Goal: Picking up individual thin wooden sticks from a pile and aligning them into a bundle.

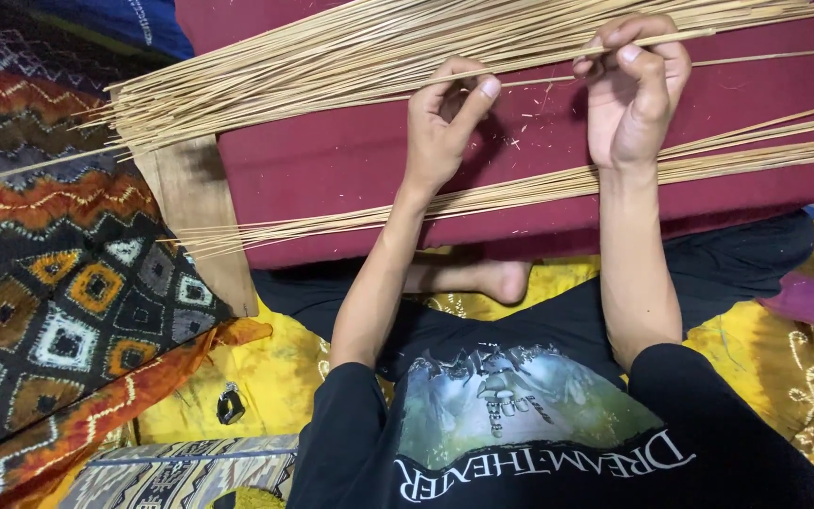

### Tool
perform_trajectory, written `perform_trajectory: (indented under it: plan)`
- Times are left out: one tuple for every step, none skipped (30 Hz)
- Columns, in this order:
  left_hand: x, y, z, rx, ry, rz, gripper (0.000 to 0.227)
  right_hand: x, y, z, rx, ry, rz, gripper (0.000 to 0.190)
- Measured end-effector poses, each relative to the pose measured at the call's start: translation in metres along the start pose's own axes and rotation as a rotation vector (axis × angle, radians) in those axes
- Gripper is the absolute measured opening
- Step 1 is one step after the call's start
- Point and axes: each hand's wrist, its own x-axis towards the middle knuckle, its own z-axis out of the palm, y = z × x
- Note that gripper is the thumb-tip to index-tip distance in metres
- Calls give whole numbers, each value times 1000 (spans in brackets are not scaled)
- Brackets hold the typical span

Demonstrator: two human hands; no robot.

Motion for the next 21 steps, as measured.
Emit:
perform_trajectory:
  plan:
    - [0,-1,-1,31,9,20,9,0,0,-2,18,-4,-7,12]
    - [0,-7,-3,32,7,22,9,1,2,-3,20,-4,-10,12]
    - [-1,-14,-5,21,60,12,11,1,3,-5,41,15,-5,12]
    - [-2,-20,-7,9,112,1,15,1,4,-7,62,35,0,12]
    - [-1,-16,-5,9,110,2,15,0,5,-8,62,36,-3,12]
    - [1,-11,-4,33,111,50,10,1,5,-9,70,35,-7,12]
    - [3,-6,-3,56,113,97,8,1,6,-10,78,35,-11,12]
    - [3,-6,-4,58,112,102,8,1,4,-7,81,33,-15,12]
    - [3,-7,-6,-29,79,92,17,1,3,-4,68,21,-4,12]
    - [3,-7,-7,-117,43,84,35,0,1,-1,55,9,3,12]
    - [5,-2,-4,-115,38,90,35,2,1,2,57,7,-5,12]
    - [6,2,-1,-147,19,82,21,1,1,4,46,-46,-24,13]
    - [7,7,2,-178,0,73,8,1,2,6,34,-100,-44,14]
    - [4,8,7,-178,-3,74,8,-2,2,15,34,-98,-47,14]
    - [2,10,11,-156,-3,47,12,-6,3,24,16,-124,-14,14]
    - [1,12,14,-133,-1,24,15,-7,4,33,-2,-154,16,14]
    - [0,16,17,-132,-4,29,15,-8,3,37,-1,-156,11,14]
    - [-3,20,19,-137,7,15,14,-12,2,41,-3,-170,28,13]
    - [-6,24,22,-141,18,2,13,-15,1,44,-5,-183,45,12]
    - [-10,26,16,-140,18,5,13,-15,-1,38,-4,-186,42,12]
    - [-14,27,10,-114,67,-9,14,-15,-2,32,25,-165,39,12]
